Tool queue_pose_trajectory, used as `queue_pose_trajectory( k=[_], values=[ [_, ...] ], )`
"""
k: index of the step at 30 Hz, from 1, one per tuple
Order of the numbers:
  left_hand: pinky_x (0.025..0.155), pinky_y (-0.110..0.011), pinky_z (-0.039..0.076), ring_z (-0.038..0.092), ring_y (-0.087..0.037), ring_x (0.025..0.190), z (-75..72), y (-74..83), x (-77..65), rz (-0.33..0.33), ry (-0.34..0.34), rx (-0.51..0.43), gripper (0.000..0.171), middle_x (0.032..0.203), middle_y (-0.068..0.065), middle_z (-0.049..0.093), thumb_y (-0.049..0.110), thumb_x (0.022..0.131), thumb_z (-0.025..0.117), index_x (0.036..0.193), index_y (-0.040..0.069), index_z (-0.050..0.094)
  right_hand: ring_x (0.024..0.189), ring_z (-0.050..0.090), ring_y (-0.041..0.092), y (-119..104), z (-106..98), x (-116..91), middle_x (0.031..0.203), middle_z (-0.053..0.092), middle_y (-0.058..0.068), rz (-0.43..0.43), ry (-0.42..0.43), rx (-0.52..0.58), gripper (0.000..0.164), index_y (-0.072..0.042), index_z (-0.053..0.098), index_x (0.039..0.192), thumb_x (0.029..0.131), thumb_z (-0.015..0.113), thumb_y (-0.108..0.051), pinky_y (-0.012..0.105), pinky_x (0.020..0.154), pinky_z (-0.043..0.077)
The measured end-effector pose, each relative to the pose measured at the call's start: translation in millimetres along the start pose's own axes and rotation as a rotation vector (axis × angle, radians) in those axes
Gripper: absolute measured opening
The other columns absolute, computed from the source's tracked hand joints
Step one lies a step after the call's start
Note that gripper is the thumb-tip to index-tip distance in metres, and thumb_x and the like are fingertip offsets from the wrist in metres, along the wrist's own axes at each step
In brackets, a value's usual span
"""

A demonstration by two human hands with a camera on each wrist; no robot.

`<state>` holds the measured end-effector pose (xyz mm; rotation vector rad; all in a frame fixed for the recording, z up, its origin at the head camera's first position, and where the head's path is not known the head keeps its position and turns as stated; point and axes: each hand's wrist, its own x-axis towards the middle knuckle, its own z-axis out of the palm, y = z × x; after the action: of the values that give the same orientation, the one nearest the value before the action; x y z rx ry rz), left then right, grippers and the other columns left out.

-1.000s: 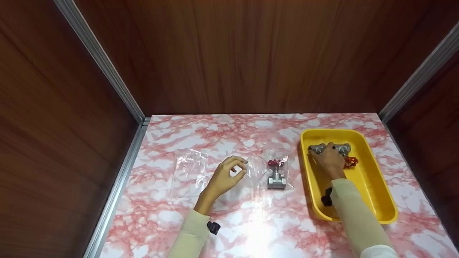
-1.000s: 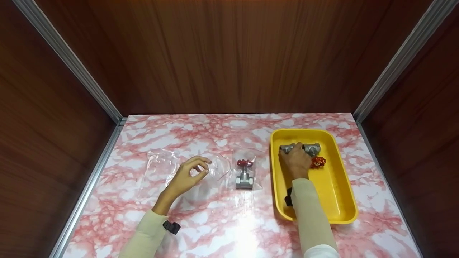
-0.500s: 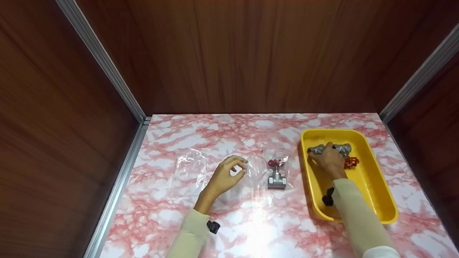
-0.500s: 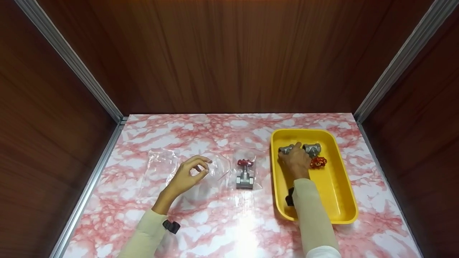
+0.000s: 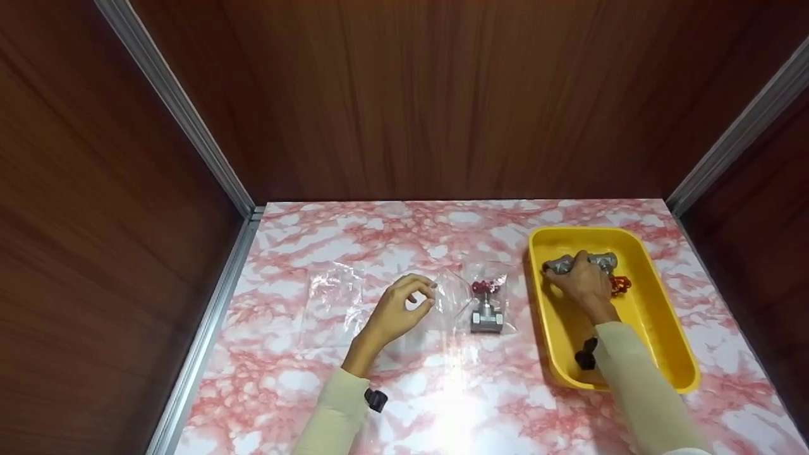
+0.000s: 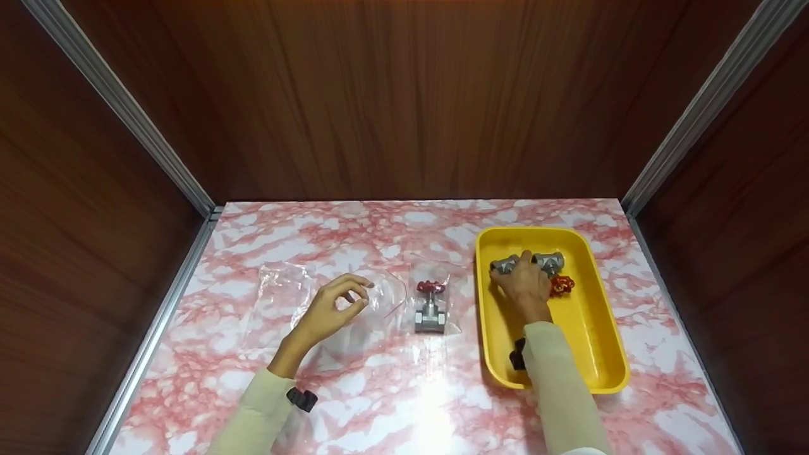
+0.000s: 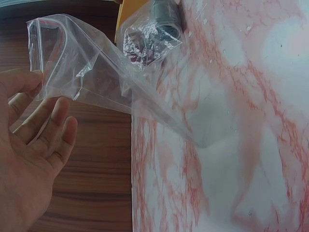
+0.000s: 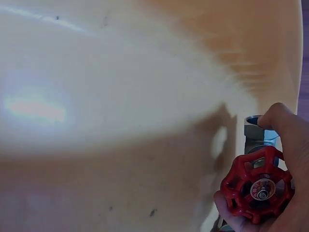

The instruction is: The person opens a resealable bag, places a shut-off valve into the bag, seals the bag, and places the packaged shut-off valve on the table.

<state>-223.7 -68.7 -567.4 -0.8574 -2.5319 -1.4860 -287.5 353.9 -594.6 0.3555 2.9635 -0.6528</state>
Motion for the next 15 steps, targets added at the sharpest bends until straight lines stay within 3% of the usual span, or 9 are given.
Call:
queue_pose_trajectory(
  k=[7,15],
  values=[
    [0.089,-0.039,0.061,0.067,-0.022,0.121,1.5,0.1,0.5,0.006,0.004,0.013,0.005,0.126,-0.006,0.072,0.012,0.101,0.073,0.097,0.013,0.072,0.097,0.061,0.048,-2,-7,-9,0.113,0.061,0.037,-0.003,-0.006,0.015,0.095,0.007,0.037,0.144,0.092,0.072,-0.064,0.06,0.08,0.055],
    [0.09,-0.037,0.06,0.066,-0.022,0.12,2.7,1.2,1.9,-0.006,-0.007,0.02,0.004,0.128,-0.005,0.072,0.012,0.102,0.073,0.098,0.013,0.072,0.096,0.065,0.053,-5,-12,-16,0.112,0.063,0.04,-0.055,0.046,-0.002,0.09,0.004,0.04,0.141,0.09,0.073,-0.062,0.061,0.074,0.054]
  ],
)
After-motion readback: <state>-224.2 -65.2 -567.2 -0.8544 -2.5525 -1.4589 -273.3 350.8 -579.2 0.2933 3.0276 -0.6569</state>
